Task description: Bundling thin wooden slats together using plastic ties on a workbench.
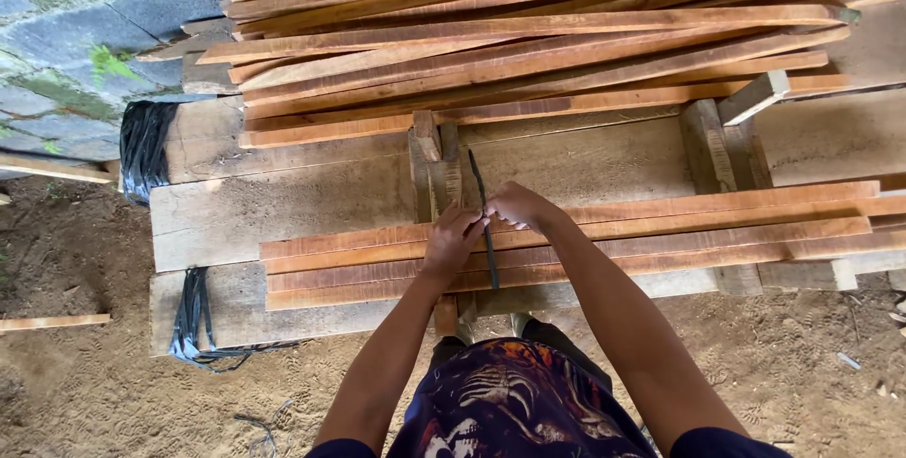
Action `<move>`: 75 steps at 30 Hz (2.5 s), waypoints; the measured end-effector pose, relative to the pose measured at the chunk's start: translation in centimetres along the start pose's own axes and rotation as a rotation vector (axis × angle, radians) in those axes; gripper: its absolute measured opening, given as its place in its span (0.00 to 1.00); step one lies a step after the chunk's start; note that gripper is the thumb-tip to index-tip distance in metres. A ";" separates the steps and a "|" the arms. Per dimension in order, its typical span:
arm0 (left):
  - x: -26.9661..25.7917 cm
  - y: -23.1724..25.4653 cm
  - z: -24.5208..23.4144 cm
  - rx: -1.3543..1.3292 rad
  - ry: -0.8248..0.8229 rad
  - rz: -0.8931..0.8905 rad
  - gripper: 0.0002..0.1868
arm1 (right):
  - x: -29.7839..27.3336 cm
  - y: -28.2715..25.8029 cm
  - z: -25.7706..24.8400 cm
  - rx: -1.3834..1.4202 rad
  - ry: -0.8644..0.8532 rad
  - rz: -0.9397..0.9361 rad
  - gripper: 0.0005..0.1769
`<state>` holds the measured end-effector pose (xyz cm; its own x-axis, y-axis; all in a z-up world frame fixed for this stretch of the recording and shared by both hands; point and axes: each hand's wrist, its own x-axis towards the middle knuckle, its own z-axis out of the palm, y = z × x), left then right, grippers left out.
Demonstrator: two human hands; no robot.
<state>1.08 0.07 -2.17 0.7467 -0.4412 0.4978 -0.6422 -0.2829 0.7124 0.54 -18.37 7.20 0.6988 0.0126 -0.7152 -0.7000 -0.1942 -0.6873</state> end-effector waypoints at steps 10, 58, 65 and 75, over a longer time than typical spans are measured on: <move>-0.4 -0.6 0.0 0.204 0.035 0.110 0.04 | 2.9 5.4 -0.1 0.062 0.095 -0.161 0.09; 1.3 1.7 -2.6 -0.051 -0.252 -0.153 0.21 | 10.4 3.0 -0.3 -1.051 0.256 -0.155 0.19; 1.8 2.2 -3.2 -0.145 -0.250 -0.186 0.21 | 10.2 2.3 -0.2 -1.024 0.282 -0.193 0.17; 0.0 -1.6 -4.7 -0.082 -0.083 -0.139 0.10 | 7.3 8.3 -2.1 -0.925 0.827 -0.376 0.30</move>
<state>2.90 4.57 -1.01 0.8079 -0.4727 0.3519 -0.5153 -0.2769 0.8111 0.08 -21.91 -3.46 0.9447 -0.3272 0.0192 -0.3126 -0.9170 -0.2478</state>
